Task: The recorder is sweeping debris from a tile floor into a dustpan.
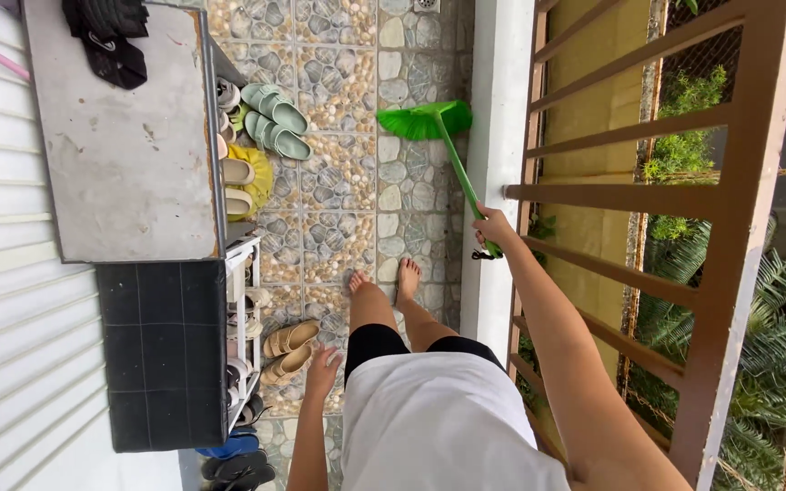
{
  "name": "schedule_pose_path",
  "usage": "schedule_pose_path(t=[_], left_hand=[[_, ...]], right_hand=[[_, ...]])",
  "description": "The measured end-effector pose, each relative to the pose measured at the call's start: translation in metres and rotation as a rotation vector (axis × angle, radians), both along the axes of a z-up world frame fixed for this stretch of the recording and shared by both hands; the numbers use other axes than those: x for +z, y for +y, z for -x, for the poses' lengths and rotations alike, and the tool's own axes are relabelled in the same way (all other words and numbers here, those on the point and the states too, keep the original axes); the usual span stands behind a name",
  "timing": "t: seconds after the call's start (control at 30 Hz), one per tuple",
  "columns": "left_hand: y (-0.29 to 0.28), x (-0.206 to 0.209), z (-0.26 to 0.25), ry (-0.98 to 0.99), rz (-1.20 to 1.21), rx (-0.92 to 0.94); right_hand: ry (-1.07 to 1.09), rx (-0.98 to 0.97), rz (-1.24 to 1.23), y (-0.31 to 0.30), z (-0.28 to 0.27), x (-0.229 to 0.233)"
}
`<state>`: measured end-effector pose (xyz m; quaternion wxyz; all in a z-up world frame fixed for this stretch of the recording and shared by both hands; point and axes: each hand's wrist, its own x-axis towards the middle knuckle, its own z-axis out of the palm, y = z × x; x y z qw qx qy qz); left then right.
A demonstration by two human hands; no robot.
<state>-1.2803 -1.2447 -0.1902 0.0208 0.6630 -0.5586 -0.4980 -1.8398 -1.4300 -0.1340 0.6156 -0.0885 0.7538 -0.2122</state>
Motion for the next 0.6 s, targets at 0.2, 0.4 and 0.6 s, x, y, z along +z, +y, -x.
schedule_pose_path(t=[0.2, 0.4, 0.6], left_hand=[[-0.077, 0.0, 0.022, -0.105, -0.199, 0.049], [-0.214, -0.013, 0.043, 0.045, -0.334, 0.295], [-0.37, -0.014, 0.076, 0.046, -0.443, 0.344]], right_hand=[[0.006, 0.129, 0.001, -0.124, 0.071, -0.012], [0.049, 0.133, -0.054, -0.212, 0.082, -0.009], [0.131, 0.314, -0.122, -0.211, 0.032, 0.125]])
